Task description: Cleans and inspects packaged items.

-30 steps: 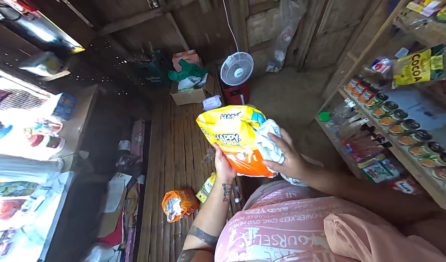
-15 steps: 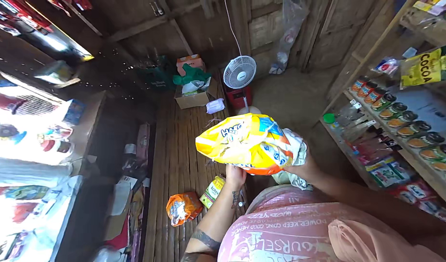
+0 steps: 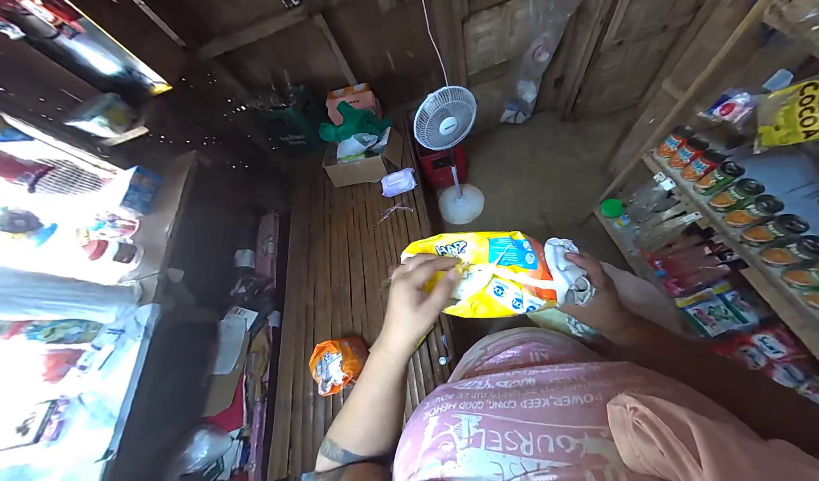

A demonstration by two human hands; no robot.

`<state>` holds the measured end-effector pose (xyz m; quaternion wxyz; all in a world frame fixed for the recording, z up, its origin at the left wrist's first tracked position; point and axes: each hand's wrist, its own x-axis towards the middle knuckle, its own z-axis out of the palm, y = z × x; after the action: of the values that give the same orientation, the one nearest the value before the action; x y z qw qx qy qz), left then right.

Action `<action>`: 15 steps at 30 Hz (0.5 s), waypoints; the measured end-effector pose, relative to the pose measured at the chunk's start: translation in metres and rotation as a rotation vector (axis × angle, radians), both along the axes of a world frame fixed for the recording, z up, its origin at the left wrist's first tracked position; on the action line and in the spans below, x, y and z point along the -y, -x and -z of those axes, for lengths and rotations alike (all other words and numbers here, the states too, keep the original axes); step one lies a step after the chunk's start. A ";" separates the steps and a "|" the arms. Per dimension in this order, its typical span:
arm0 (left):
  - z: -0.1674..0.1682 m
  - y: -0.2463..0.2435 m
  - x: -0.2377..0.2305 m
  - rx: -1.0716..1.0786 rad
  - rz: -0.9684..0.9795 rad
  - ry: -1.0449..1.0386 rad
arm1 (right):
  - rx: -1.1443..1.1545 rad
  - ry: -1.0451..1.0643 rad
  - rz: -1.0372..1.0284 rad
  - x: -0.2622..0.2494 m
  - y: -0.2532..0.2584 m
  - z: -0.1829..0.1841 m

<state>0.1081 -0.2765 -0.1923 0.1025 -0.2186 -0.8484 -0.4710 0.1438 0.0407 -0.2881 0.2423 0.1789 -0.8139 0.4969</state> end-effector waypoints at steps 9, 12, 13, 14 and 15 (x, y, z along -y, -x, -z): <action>0.003 0.007 -0.024 0.256 0.117 -0.056 | 0.016 -0.131 0.008 -0.003 -0.011 0.016; -0.012 0.005 -0.027 0.498 0.119 -0.163 | -0.033 -0.269 0.005 -0.007 -0.011 0.022; -0.011 0.005 -0.029 0.550 0.129 -0.214 | -0.038 -0.291 0.002 -0.008 -0.011 0.023; -0.010 0.005 -0.031 0.598 0.137 -0.269 | -0.029 -0.290 -0.007 -0.009 -0.011 0.024; -0.008 0.005 -0.033 0.636 0.144 -0.324 | -0.022 -0.279 -0.013 -0.009 -0.011 0.024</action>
<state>0.1033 -0.2434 -0.1844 -0.1667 -0.1010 -0.7345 -0.6500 0.1545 0.0499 -0.3124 0.2208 0.2216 -0.8712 0.3783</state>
